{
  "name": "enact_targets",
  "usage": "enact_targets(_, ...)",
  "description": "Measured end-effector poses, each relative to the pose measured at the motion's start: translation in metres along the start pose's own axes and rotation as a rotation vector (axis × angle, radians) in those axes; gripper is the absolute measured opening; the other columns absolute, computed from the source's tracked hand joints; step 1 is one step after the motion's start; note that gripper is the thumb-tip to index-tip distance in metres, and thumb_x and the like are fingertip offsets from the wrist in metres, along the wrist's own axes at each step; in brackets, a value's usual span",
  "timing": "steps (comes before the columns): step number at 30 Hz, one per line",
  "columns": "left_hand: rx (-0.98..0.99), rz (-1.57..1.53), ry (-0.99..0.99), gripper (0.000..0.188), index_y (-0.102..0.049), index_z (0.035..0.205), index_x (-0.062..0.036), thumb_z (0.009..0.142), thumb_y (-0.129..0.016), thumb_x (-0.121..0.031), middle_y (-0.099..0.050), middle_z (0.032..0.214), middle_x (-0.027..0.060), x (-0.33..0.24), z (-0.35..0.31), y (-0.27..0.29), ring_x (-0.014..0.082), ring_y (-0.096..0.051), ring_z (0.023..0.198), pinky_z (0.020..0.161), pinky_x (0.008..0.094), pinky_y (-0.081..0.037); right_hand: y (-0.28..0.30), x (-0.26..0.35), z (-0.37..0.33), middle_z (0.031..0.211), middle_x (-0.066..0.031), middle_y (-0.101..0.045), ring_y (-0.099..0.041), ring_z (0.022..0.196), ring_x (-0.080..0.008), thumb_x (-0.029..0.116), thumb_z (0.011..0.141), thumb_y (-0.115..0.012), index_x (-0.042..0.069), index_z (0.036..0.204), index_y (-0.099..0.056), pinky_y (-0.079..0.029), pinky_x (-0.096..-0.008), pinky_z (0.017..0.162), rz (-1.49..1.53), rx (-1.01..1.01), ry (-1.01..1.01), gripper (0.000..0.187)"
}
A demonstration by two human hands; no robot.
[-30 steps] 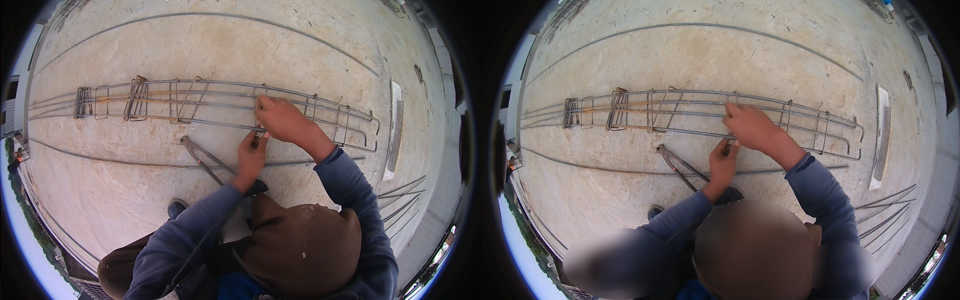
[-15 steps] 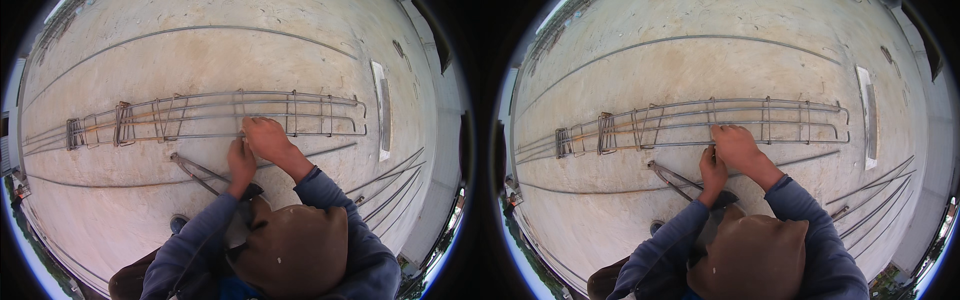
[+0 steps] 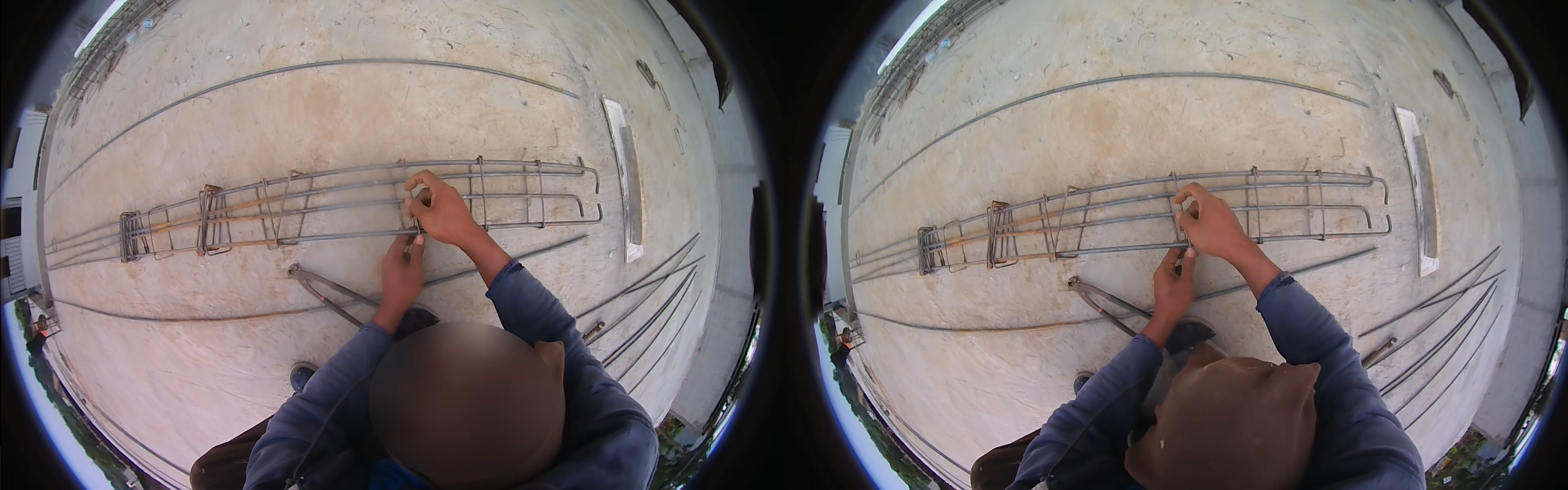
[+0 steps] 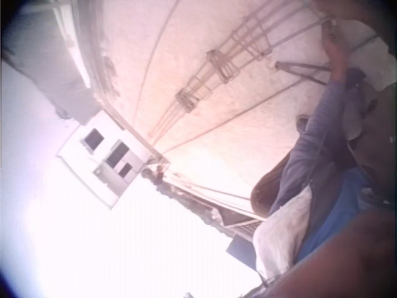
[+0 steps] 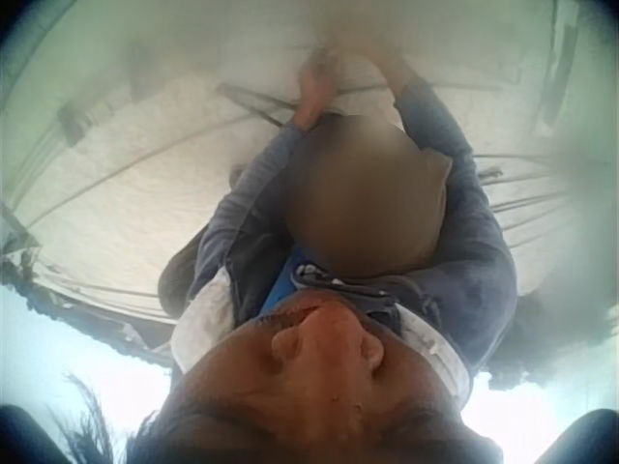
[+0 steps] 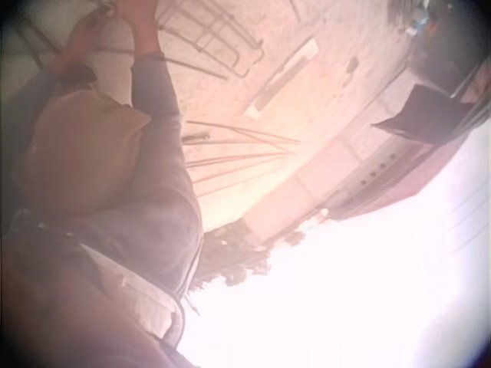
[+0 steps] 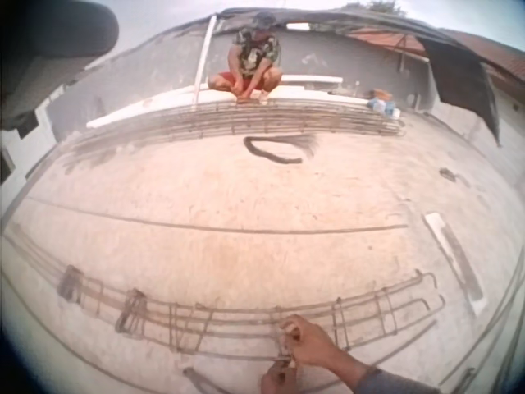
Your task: The person assembles a rebar cage on a concrete floor by tying intersecting steel bars with wire. They use pliers to twist and secure the wire at multiple joints, moving along the structure to complete the assembly.
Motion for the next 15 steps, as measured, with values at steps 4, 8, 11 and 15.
enact_targets(4, -0.053, -0.050, -0.091, 0.041, -0.070, 0.123, 0.0035, 0.114, -0.061, -0.035, -0.073, 0.090, 0.0167, -0.008, -0.003, -0.002, 0.0190, -0.062, 0.068, 0.065, 0.0383, -0.049, 0.004, 0.002, -0.006, 0.090, -0.0128, -0.079, -0.070, 0.078, -0.0177, 0.017, 0.106, -0.071, 0.003, 0.139, -0.057, -0.055, -0.0371, 0.075, 0.058, -0.038, -0.031, 0.039)
enact_targets(8, -0.066, -0.101, -0.159, 0.039, -0.068, 0.129, 0.0033, 0.116, -0.057, -0.032, -0.075, 0.103, 0.0171, -0.010, -0.005, -0.009, 0.0184, -0.064, 0.079, 0.073, 0.0376, -0.051, 0.011, 0.001, -0.004, 0.093, -0.0143, -0.080, -0.071, 0.077, -0.0173, 0.017, 0.107, -0.070, -0.002, 0.142, -0.057, -0.056, -0.0371, 0.074, 0.014, -0.080, 0.002, 0.042)
enact_targets(11, -0.067, -0.101, -0.141, 0.039, -0.068, 0.134, 0.0034, 0.118, -0.055, -0.030, -0.076, 0.114, 0.0139, -0.009, -0.006, -0.013, 0.0130, -0.063, 0.093, 0.084, 0.0338, -0.052, 0.009, -0.016, -0.004, 0.099, -0.0171, -0.081, -0.079, 0.086, -0.0251, 0.019, 0.105, -0.070, -0.004, 0.141, -0.061, -0.059, -0.0397, 0.080, 0.063, -0.025, -0.092, 0.044)
enact_targets(15, -0.049, -0.120, -0.086, 0.039, -0.067, 0.133, 0.0032, 0.118, -0.054, -0.031, -0.075, 0.110, 0.0117, -0.010, -0.008, -0.016, 0.0116, -0.060, 0.087, 0.080, 0.0328, -0.051, 0.005, -0.012, 0.001, 0.101, -0.0174, -0.082, -0.080, 0.087, -0.0268, 0.021, 0.105, -0.070, -0.003, 0.136, -0.064, -0.059, -0.0403, 0.080, 0.073, 0.049, -0.064, 0.039)
Point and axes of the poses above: each hand's wrist, its own z-axis towards the middle knuckle, its own y-axis out of the back of the hand, x = y × z, the point moved 10 cm from there along z, towards the middle knuckle
